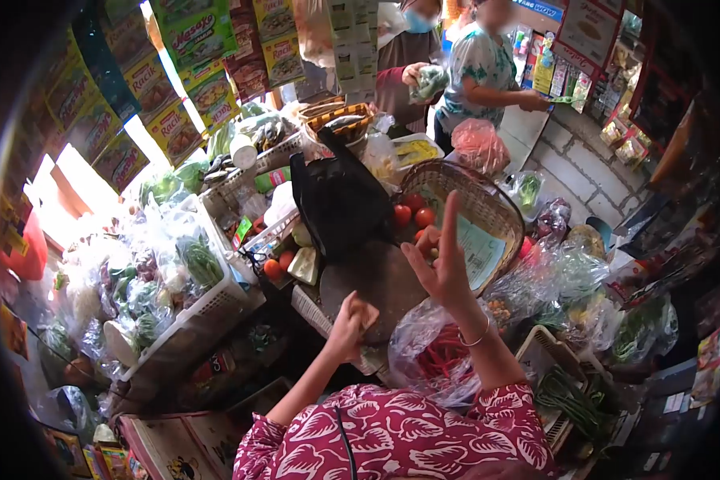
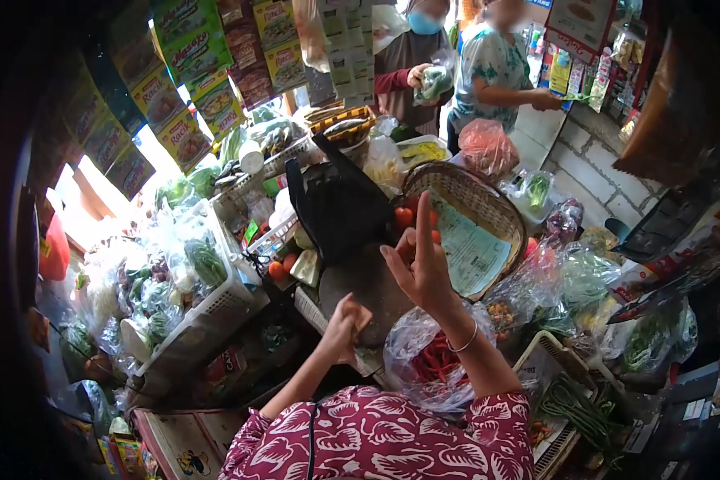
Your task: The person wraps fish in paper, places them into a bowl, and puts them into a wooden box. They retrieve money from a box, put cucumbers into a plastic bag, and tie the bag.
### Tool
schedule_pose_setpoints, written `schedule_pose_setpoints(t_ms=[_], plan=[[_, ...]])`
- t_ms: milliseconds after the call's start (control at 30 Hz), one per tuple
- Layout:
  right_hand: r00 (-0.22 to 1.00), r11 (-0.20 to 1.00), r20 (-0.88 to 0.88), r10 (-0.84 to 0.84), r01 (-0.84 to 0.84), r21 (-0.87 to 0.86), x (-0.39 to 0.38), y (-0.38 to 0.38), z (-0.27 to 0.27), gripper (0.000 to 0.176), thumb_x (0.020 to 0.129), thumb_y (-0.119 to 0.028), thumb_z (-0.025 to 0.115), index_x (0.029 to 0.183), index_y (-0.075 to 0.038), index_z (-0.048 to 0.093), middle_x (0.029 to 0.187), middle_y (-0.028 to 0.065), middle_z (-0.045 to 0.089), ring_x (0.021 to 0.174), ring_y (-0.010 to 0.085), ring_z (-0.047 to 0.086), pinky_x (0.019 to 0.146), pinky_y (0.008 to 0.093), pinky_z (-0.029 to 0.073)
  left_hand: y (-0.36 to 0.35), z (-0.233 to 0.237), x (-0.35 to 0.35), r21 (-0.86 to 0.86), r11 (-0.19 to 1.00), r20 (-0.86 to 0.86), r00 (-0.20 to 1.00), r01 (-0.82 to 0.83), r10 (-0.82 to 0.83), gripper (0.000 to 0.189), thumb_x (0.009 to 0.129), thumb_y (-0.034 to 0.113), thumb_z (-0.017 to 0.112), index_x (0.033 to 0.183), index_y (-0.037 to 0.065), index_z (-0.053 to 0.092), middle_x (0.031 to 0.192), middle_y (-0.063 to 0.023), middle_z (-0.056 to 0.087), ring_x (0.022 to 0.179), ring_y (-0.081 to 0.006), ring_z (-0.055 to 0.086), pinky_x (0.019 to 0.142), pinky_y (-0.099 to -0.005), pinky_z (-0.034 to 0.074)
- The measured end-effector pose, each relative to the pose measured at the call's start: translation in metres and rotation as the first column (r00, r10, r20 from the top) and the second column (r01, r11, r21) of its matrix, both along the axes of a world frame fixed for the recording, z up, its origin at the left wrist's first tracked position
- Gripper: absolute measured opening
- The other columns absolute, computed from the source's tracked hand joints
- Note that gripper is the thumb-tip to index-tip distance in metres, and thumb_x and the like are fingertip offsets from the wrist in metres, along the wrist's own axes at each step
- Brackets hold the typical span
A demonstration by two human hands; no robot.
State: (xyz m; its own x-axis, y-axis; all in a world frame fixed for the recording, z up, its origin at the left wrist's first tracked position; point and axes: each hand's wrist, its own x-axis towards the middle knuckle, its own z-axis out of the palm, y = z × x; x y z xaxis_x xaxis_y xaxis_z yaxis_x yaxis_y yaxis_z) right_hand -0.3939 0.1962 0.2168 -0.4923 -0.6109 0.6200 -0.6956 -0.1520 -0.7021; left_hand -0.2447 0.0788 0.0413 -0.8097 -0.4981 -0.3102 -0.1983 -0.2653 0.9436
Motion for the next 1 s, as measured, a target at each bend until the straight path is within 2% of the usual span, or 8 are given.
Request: schedule_pose_setpoints(t_ms=[67, 200, 400, 467, 600, 667, 733, 1000], plan=[[0.996, 0.997, -0.086, -0.037, 0.031, -0.072, -0.001, -0.001, 0.026, 0.091, 0.083, 0.001, 0.057, 0.141, -0.005, -0.012, 0.064, 0.0004, 0.046, 0.056, 0.0061, 0.041, 0.058, 0.0187, 0.039, 0.005, -0.015, 0.001, -0.607, 0.795, -0.065, 0.996, 0.003, -0.053, 0.049, 0.089, 0.011, 0.043, 0.136, 0.008, 0.031, 0.119, -0.0172, 0.047, 0.11, -0.03, 0.05, 0.093, -0.0344, 0.04], [0.973, 0.971, -0.229, 0.019, -0.072, -0.227, 0.002, 0.0, 0.057, 0.098, 0.081, 0.004, 0.058, 0.139, -0.007, -0.02, 0.064, -0.0012, 0.045, 0.056, 0.0057, 0.04, 0.058, 0.0195, 0.04, 0.007, -0.022, 0.004, -0.744, 0.659, 0.048, 0.993, 0.108, -0.109, 0.05, 0.088, 0.018, 0.046, 0.135, 0.009, 0.033, 0.136, -0.0175, 0.033, 0.118, -0.0368, 0.043, 0.096, -0.0387, 0.039], [0.984, 0.969, -0.173, 0.052, -0.092, -0.229, 0.008, -0.001, 0.048, 0.092, 0.082, 0.003, 0.057, 0.141, -0.006, -0.014, 0.065, -0.0009, 0.046, 0.057, 0.0056, 0.04, 0.069, 0.0212, 0.043, 0.01, -0.017, 0.004, -0.736, 0.673, 0.013, 0.995, 0.078, -0.101, 0.048, 0.079, 0.002, 0.047, 0.127, 0.002, 0.044, 0.136, -0.0223, 0.033, 0.126, -0.0353, 0.035, 0.101, -0.0367, 0.036], [0.99, 0.989, -0.112, 0.089, -0.101, -0.107, 0.007, -0.003, 0.025, 0.079, 0.084, -0.002, 0.056, 0.142, 0.0, 0.004, 0.065, 0.0041, 0.049, 0.053, 0.0093, 0.045, 0.05, 0.0219, 0.038, 0.015, -0.006, 0.002, -0.647, 0.759, 0.047, 0.997, 0.072, -0.055, 0.046, 0.078, 0.006, 0.053, 0.123, 0.001, 0.047, 0.135, -0.0223, 0.035, 0.124, -0.0356, 0.037, 0.098, -0.036, 0.039], [0.986, 0.96, -0.014, 0.169, -0.161, 0.228, 0.001, -0.007, -0.08, 0.07, 0.078, -0.005, 0.06, 0.139, -0.006, 0.026, 0.104, 0.0199, 0.056, 0.091, 0.0289, 0.058, 0.081, 0.0329, 0.046, 0.012, -0.013, 0.005, -0.722, 0.682, 0.076, 0.993, 0.12, -0.094, 0.058, 0.072, 0.02, 0.066, 0.124, 0.002, 0.048, 0.136, -0.0225, 0.034, 0.125, -0.035, 0.037, 0.099, -0.0379, 0.036], [0.963, 0.726, -0.225, 0.146, 0.05, 0.685, 0.003, 0.006, -0.15, 0.07, 0.081, -0.026, 0.058, 0.141, -0.016, 0.024, 0.139, 0.0221, 0.029, 0.13, 0.0373, 0.028, 0.103, 0.0508, 0.026, 0.015, 0.004, 0.006, -0.737, 0.655, 0.128, 0.986, 0.169, -0.11, 0.071, 0.066, 0.03, 0.074, 0.127, 0.004, 0.046, 0.138, -0.0214, 0.031, 0.125, -0.0354, 0.036, 0.1, -0.0395, 0.036], [0.943, 0.566, -0.273, 0.192, 0.121, 0.816, 0.011, 0.013, -0.17, 0.07, 0.083, -0.037, 0.054, 0.142, -0.018, 0.021, 0.148, 0.0172, 0.007, 0.137, 0.0359, 0.004, 0.106, 0.0559, 0.011, 0.018, 0.016, 0.006, -0.752, 0.614, 0.212, 0.97, 0.24, -0.12, 0.073, 0.066, 0.032, 0.075, 0.127, 0.006, 0.045, 0.139, -0.0205, 0.03, 0.121, -0.0367, 0.041, 0.096, -0.0404, 0.04], [0.953, 0.473, -0.164, 0.255, 0.025, 0.881, 0.005, 0.008, -0.159, 0.07, 0.083, -0.038, 0.054, 0.142, -0.023, 0.021, 0.149, 0.0157, 0.005, 0.137, 0.0359, -0.001, 0.107, 0.0569, 0.005, 0.014, 0.014, 0.009, -0.742, 0.594, 0.283, 0.948, 0.311, -0.144, 0.069, 0.066, 0.03, 0.074, 0.126, 0.007, 0.047, 0.142, -0.0209, 0.026, 0.114, -0.0376, 0.047, 0.092, -0.0404, 0.043]])
